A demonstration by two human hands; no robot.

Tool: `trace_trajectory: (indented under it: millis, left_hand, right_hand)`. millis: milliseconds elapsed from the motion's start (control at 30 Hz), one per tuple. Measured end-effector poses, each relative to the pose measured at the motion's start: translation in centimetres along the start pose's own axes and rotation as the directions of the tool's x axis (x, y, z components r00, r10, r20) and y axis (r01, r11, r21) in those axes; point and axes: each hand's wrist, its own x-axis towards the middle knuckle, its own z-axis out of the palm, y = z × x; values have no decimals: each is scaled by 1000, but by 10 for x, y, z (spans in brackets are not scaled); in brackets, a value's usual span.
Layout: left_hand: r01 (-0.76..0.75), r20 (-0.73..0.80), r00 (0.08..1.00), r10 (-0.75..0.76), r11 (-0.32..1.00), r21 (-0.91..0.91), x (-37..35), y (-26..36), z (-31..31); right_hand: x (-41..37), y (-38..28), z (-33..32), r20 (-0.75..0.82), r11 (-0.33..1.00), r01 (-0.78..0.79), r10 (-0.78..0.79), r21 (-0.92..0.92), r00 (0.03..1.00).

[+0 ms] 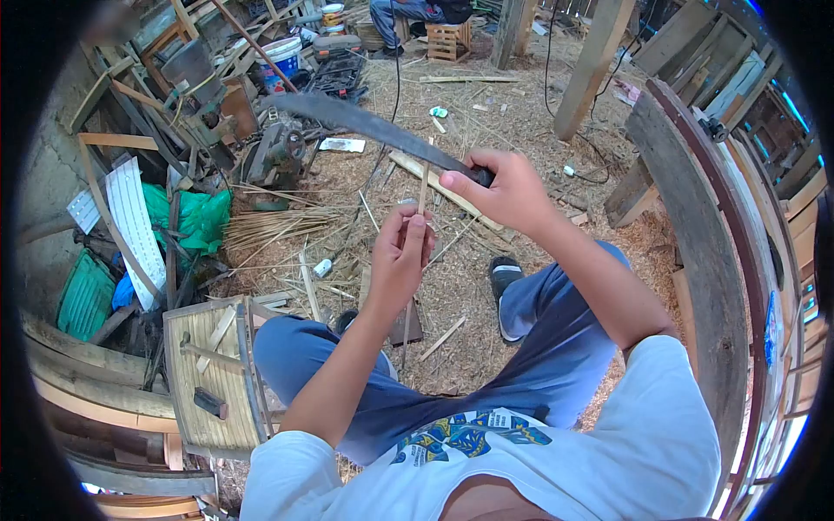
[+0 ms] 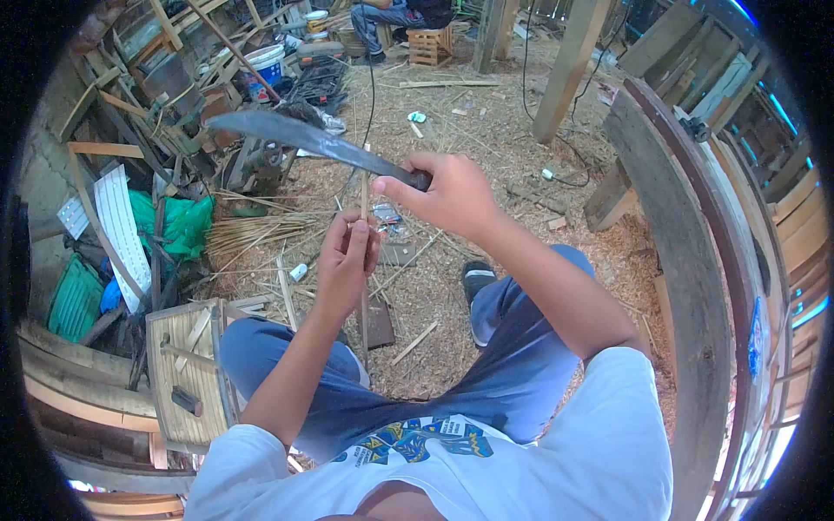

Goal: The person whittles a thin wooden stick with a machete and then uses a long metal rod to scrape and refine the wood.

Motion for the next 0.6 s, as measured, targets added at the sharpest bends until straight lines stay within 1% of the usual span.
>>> trace_trajectory:
  millis: [67,100,167,200,300,333,433,467,533,600]
  left_hand:
    - [-72,13,997,71,996,43,0,0,2]
    - [-106,22,994,105,992,63,-3,3,6]
    - [-157,22,988,156,986,50,-10,13,16]
    - [-184,27,983,183,982,44,-11,20,24]
    - [-337,196,929,313,936,104,-16,45,45]
    - [-310,245,931,271,940,140,-17,56,53]
    - [-364,395,891,224,872,327,-23,95,82]
    - [-405,446,867,222,836,371,-23,105,91]
    - [-397,516,843,150,821,409,-25,124,111]
    - [-389,566,821,81,805,449,-18,135,128]
  right_hand:
    - [0,1,-9,-40,993,79,-83,-85,996]
    - [-3,-2,-15,-65,974,144,-158,-175,985]
    - [-11,-11,-32,-111,897,256,-314,-360,943]
    - [-17,-15,-42,-147,847,312,-406,-430,902]
    - [-42,-24,-75,-214,808,298,-454,-509,865]
    - [-52,-24,-85,-248,825,267,-431,-498,868]
    - [-87,-18,-115,-334,900,105,-262,-423,906]
    - [-97,-16,-122,-364,908,81,-245,-411,899]
    - [-114,-19,-133,-412,929,-5,-159,-369,897]
    - [-126,-15,-138,-483,950,-75,-85,-303,871]
